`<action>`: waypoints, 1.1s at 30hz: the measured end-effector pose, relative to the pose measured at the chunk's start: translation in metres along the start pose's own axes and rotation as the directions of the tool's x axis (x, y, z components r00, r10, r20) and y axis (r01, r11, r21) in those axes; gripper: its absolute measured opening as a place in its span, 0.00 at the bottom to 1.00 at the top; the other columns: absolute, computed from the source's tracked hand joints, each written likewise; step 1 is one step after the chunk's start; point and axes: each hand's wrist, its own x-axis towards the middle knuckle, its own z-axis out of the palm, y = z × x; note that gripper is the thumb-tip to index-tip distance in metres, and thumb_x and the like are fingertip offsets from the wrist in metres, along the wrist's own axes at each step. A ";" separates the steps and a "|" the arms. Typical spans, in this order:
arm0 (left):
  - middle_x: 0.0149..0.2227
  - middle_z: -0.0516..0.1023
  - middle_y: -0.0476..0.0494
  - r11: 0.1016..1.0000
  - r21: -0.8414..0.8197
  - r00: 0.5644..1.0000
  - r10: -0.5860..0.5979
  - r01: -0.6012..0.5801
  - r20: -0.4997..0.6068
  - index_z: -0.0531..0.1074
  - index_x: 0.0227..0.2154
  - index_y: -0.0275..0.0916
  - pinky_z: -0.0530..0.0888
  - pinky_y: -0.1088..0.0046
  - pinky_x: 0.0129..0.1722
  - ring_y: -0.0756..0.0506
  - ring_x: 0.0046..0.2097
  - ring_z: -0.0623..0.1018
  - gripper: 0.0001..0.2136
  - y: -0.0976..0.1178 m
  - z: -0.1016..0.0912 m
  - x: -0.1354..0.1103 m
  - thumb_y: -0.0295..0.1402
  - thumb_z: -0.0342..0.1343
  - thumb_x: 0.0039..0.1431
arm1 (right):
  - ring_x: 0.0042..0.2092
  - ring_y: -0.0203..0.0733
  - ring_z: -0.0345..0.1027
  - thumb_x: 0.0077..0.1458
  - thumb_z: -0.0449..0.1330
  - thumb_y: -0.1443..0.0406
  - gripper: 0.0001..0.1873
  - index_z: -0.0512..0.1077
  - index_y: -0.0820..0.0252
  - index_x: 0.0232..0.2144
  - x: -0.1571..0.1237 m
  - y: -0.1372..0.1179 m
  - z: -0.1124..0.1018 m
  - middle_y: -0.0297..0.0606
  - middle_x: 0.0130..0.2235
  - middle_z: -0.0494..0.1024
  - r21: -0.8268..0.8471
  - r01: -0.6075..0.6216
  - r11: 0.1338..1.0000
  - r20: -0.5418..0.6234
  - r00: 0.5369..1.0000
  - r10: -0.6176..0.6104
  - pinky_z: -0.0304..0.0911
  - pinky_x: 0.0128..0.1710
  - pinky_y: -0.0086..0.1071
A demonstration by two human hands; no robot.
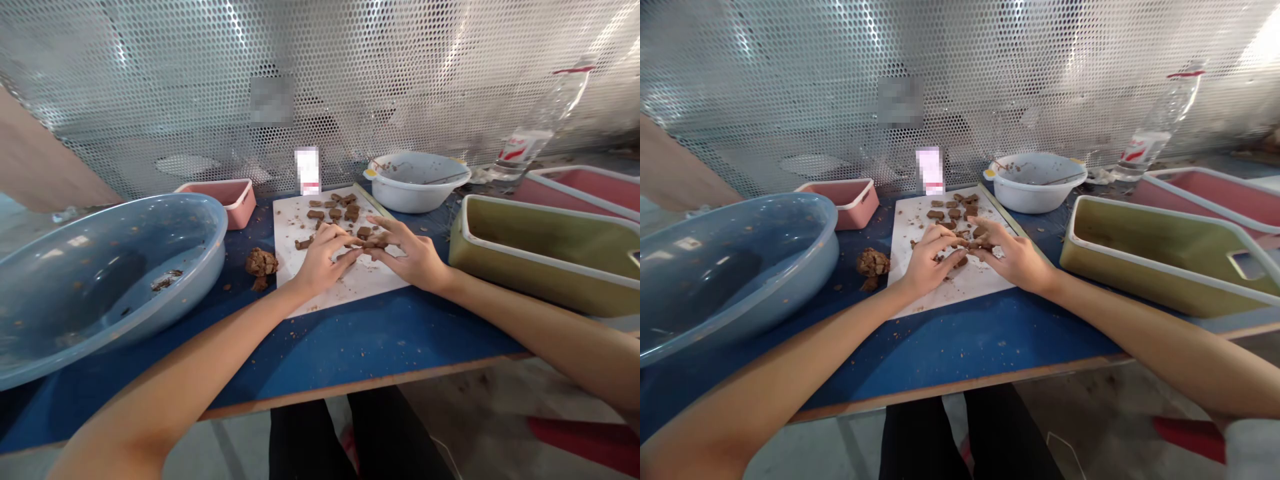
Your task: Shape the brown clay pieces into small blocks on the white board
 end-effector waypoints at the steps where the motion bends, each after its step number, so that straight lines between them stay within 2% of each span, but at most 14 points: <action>1: 0.42 0.79 0.44 1.000 -0.003 1.000 -0.004 0.004 -0.002 0.80 0.47 0.44 0.74 0.61 0.48 0.42 0.47 0.75 0.08 0.000 0.000 0.000 0.41 0.61 0.74 | 0.51 0.47 0.86 0.68 0.68 0.60 0.34 0.65 0.48 0.72 0.000 0.001 0.000 0.35 0.47 0.88 -0.007 0.007 1.000 0.005 1.000 -0.007 0.83 0.54 0.37; 10: 0.40 0.79 0.45 0.999 -0.030 1.000 -0.026 0.026 -0.004 0.81 0.44 0.43 0.75 0.62 0.47 0.43 0.45 0.76 0.10 0.000 0.000 0.002 0.43 0.64 0.71 | 0.50 0.44 0.86 0.69 0.68 0.60 0.30 0.69 0.46 0.69 -0.001 0.005 0.000 0.35 0.57 0.85 -0.031 0.079 0.996 0.023 0.997 -0.078 0.83 0.53 0.33; 16: 0.39 0.79 0.45 0.999 -0.037 1.000 0.009 -0.010 -0.019 0.81 0.44 0.43 0.75 0.61 0.46 0.43 0.44 0.76 0.06 -0.001 0.000 0.001 0.39 0.64 0.73 | 0.49 0.44 0.86 0.70 0.66 0.61 0.29 0.68 0.45 0.70 0.001 0.001 -0.001 0.33 0.51 0.88 -0.035 0.081 0.996 0.045 0.996 -0.079 0.83 0.50 0.32; 21: 0.39 0.79 0.45 0.999 -0.046 1.000 -0.004 0.003 -0.017 0.81 0.45 0.44 0.75 0.60 0.46 0.43 0.44 0.77 0.05 0.000 0.000 0.001 0.37 0.63 0.73 | 0.50 0.44 0.86 0.70 0.66 0.61 0.30 0.68 0.44 0.70 0.001 0.002 -0.001 0.34 0.55 0.86 -0.020 0.088 0.996 0.058 0.995 -0.087 0.82 0.52 0.33; 28: 0.39 0.80 0.45 0.998 -0.058 1.000 0.000 -0.001 -0.015 0.81 0.45 0.43 0.75 0.59 0.48 0.43 0.43 0.77 0.04 0.000 0.000 0.001 0.35 0.64 0.72 | 0.51 0.44 0.85 0.70 0.66 0.62 0.30 0.67 0.45 0.70 0.001 0.000 -0.001 0.34 0.54 0.87 0.005 0.076 0.997 0.081 0.994 -0.077 0.81 0.54 0.32; 33: 0.39 0.80 0.45 0.999 -0.053 1.000 -0.005 0.004 -0.019 0.81 0.44 0.42 0.75 0.59 0.47 0.43 0.42 0.77 0.04 0.000 0.000 0.002 0.34 0.62 0.72 | 0.49 0.43 0.86 0.70 0.65 0.62 0.27 0.69 0.46 0.69 0.002 -0.002 -0.001 0.35 0.56 0.86 -0.008 0.076 0.997 0.078 0.994 -0.075 0.82 0.52 0.32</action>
